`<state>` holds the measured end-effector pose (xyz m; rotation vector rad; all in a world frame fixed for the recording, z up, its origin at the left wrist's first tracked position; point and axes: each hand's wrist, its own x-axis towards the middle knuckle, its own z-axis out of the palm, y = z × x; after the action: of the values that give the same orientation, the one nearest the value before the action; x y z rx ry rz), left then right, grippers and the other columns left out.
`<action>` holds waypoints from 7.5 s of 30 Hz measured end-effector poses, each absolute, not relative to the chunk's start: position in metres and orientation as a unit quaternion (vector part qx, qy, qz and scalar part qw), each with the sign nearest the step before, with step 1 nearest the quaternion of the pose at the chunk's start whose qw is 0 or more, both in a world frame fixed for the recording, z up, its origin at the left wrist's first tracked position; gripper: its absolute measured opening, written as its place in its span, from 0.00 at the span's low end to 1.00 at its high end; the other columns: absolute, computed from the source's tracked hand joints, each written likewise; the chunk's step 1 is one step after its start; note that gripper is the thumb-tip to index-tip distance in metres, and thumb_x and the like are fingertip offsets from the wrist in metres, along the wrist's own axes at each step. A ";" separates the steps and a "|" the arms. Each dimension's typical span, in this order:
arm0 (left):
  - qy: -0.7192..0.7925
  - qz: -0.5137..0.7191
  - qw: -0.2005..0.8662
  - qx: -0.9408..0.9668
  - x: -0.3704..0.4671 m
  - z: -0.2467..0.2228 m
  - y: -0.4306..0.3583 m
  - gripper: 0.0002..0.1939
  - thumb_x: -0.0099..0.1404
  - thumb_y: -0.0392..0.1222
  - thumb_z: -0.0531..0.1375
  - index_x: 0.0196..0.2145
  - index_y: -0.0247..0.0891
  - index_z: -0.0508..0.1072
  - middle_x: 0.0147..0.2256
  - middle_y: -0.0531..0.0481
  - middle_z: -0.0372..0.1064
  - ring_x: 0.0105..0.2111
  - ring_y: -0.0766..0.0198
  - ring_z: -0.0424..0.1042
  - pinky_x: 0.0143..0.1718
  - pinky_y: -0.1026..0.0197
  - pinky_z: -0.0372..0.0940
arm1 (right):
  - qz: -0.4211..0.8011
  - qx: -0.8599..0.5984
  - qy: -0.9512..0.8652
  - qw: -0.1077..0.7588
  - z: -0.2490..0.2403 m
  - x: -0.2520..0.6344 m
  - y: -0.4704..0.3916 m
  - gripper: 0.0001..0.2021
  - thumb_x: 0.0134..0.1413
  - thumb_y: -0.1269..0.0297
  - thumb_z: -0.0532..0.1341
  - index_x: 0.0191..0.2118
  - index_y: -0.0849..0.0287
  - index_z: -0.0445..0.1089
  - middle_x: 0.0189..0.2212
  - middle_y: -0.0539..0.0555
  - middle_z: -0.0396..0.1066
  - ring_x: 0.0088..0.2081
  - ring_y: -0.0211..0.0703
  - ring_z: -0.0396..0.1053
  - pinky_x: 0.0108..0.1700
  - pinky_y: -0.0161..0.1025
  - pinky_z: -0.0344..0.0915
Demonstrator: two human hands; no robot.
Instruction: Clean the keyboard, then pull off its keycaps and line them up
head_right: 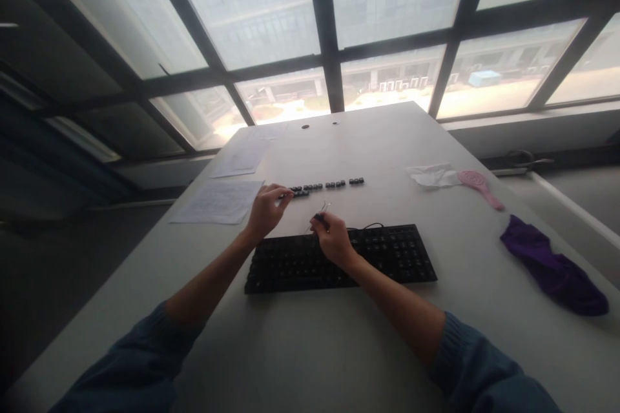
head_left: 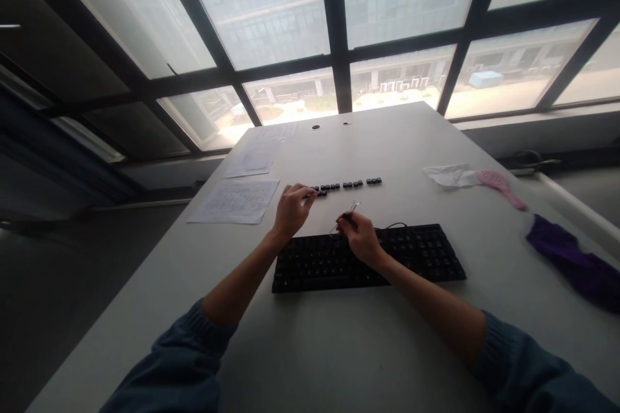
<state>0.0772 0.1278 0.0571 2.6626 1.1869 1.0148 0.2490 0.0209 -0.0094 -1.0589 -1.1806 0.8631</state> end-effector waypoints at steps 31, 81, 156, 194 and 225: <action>0.381 0.285 0.189 0.859 0.069 0.010 0.030 0.09 0.66 0.33 0.58 0.40 0.40 0.76 0.40 0.46 0.73 0.43 0.56 0.70 0.48 0.52 0.66 | 0.252 -0.423 -0.751 0.440 -0.001 0.260 0.002 0.10 0.64 0.65 0.57 0.31 0.57 0.69 0.30 0.52 0.66 0.33 0.41 0.64 0.37 0.38 0.60; 0.371 0.349 0.139 0.849 0.097 0.043 0.096 0.08 0.62 0.41 0.66 0.40 0.42 0.76 0.38 0.50 0.76 0.34 0.60 0.70 0.42 0.56 0.66 | 0.376 -0.495 -0.538 0.570 -0.012 0.267 0.014 0.11 0.59 0.58 0.59 0.31 0.59 0.70 0.21 0.50 0.70 0.23 0.39 0.66 0.28 0.36 0.63; 0.370 0.280 0.161 0.871 0.093 0.010 0.029 0.09 0.66 0.34 0.58 0.41 0.42 0.76 0.40 0.48 0.74 0.44 0.55 0.68 0.49 0.52 0.65 | 0.242 -0.455 -0.720 0.465 0.000 0.274 -0.001 0.10 0.64 0.66 0.57 0.29 0.57 0.67 0.30 0.52 0.67 0.32 0.42 0.64 0.36 0.38 0.60; 0.373 0.254 0.199 0.870 0.093 0.003 0.034 0.09 0.66 0.43 0.63 0.44 0.45 0.78 0.38 0.49 0.76 0.41 0.56 0.71 0.45 0.53 0.64 | 0.318 -0.451 -0.627 0.550 -0.007 0.284 0.001 0.07 0.59 0.64 0.59 0.34 0.58 0.74 0.27 0.52 0.73 0.30 0.43 0.69 0.36 0.40 0.66; 0.288 0.314 0.197 0.883 0.094 0.017 0.029 0.07 0.67 0.35 0.61 0.43 0.42 0.75 0.45 0.47 0.71 0.47 0.57 0.68 0.49 0.54 0.66 | 0.384 -0.475 -0.533 0.585 -0.012 0.284 0.009 0.14 0.60 0.54 0.60 0.31 0.60 0.71 0.23 0.52 0.72 0.23 0.39 0.67 0.26 0.36 0.64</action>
<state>0.0940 0.0285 0.0170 2.4723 0.8058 0.8805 0.2842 0.0090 -0.0119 -1.1080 -1.2433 0.8950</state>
